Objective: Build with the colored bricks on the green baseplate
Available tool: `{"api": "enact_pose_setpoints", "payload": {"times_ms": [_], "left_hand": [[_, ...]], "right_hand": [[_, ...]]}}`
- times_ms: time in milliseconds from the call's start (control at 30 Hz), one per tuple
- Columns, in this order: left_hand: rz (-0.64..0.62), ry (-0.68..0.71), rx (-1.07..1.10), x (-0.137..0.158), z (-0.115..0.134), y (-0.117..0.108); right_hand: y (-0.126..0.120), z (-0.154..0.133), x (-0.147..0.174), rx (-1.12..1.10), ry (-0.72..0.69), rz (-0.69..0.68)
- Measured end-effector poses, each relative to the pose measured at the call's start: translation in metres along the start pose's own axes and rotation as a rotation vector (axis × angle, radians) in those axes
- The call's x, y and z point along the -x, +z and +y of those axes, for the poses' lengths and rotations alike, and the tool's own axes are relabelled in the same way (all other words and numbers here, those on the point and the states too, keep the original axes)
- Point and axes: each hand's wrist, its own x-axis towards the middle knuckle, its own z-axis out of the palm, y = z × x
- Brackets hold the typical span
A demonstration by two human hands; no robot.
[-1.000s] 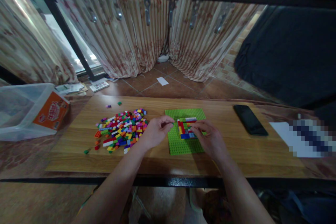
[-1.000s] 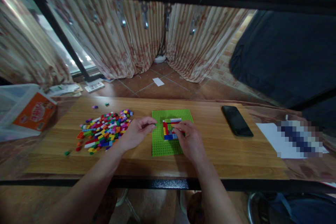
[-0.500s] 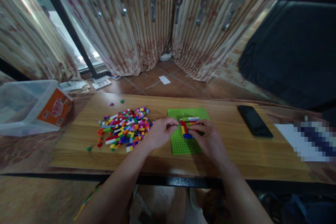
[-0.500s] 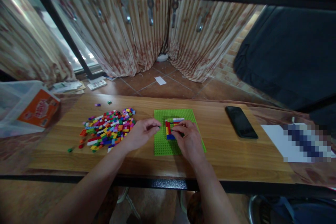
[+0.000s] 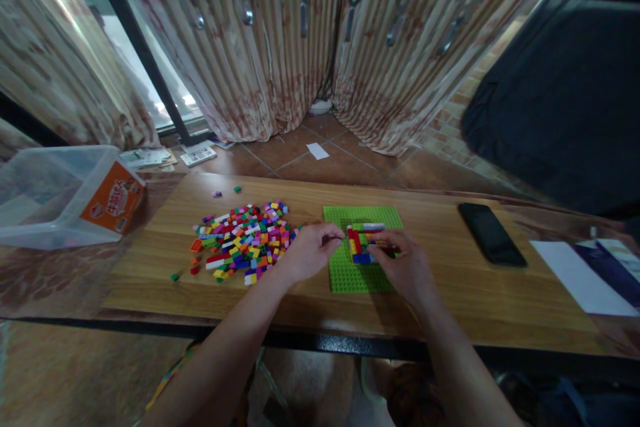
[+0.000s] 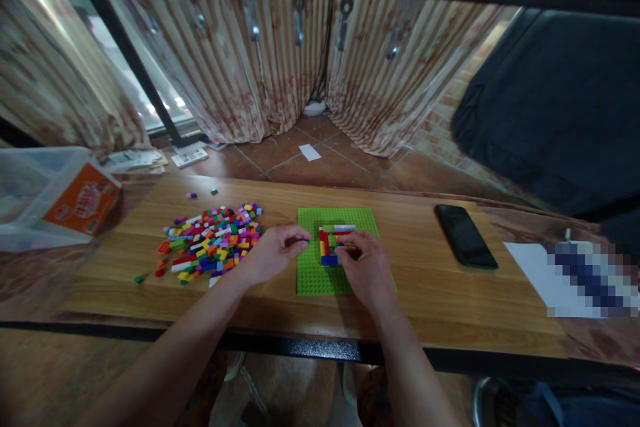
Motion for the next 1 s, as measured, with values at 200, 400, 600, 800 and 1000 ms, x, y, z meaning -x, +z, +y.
{"api": "enact_pose_setpoints", "payload": {"times_ms": [200, 400, 600, 800, 1000], "left_hand": [[0.014, 0.007, 0.001, 0.000, -0.001, 0.003], [0.014, 0.010, -0.016, 0.000, -0.002, 0.003], [0.002, 0.008, -0.024, 0.000, -0.001, 0.004], [-0.021, -0.013, 0.014, 0.000, 0.002, 0.006], [-0.035, -0.010, 0.063, 0.002, -0.002, 0.011]], "right_hand": [[0.006, 0.001, -0.001, 0.033, 0.027, 0.031], [0.007, 0.001, -0.002, 0.030, 0.037, 0.038], [0.007, 0.002, -0.001, 0.015, 0.052, 0.032], [0.009, 0.002, -0.002, 0.005, 0.073, 0.039], [0.010, -0.003, -0.003, -0.021, 0.092, 0.045]]}}
